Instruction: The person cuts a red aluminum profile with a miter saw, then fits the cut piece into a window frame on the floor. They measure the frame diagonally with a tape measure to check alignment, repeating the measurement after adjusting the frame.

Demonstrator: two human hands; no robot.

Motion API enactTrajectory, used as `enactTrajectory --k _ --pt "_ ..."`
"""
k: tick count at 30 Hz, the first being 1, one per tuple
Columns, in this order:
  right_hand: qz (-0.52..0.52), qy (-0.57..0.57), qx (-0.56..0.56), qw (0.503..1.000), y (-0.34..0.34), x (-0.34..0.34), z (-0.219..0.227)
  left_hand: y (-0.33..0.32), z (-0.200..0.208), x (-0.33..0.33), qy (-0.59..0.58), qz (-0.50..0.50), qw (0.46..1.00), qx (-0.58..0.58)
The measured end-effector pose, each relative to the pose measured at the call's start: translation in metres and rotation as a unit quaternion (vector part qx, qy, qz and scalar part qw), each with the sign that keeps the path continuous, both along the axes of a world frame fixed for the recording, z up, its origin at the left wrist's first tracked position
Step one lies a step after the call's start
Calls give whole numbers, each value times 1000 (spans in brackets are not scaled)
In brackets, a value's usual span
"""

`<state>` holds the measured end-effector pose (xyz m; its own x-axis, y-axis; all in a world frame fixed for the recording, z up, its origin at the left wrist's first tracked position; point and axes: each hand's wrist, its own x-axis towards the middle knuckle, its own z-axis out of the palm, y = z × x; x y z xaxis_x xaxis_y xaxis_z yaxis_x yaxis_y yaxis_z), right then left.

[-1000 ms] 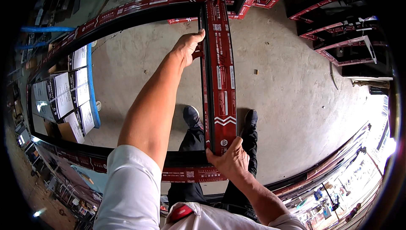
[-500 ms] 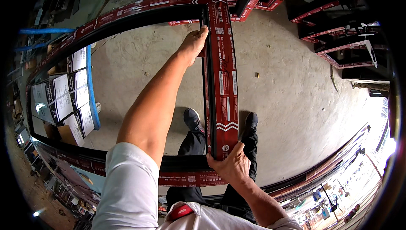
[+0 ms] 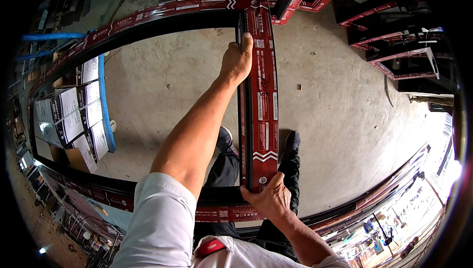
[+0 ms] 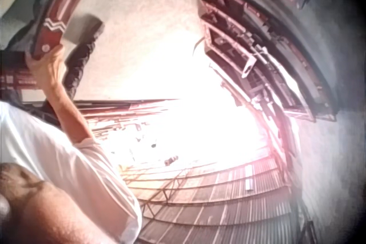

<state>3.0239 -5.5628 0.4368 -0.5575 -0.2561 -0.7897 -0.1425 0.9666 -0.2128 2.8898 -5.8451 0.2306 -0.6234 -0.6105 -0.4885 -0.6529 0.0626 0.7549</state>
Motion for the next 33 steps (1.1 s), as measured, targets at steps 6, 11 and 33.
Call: enactTrajectory --k 6,11,33 --pt "-4 16 -19 1000 3 0 -2 -7 23 -6 -22 -72 997 21" --pt "4 18 -26 999 3 1 -1 -14 13 -4 -41 -101 994 -2" --pt "-3 0 -54 999 5 3 -9 -28 -52 -3 -44 -228 938 -256"
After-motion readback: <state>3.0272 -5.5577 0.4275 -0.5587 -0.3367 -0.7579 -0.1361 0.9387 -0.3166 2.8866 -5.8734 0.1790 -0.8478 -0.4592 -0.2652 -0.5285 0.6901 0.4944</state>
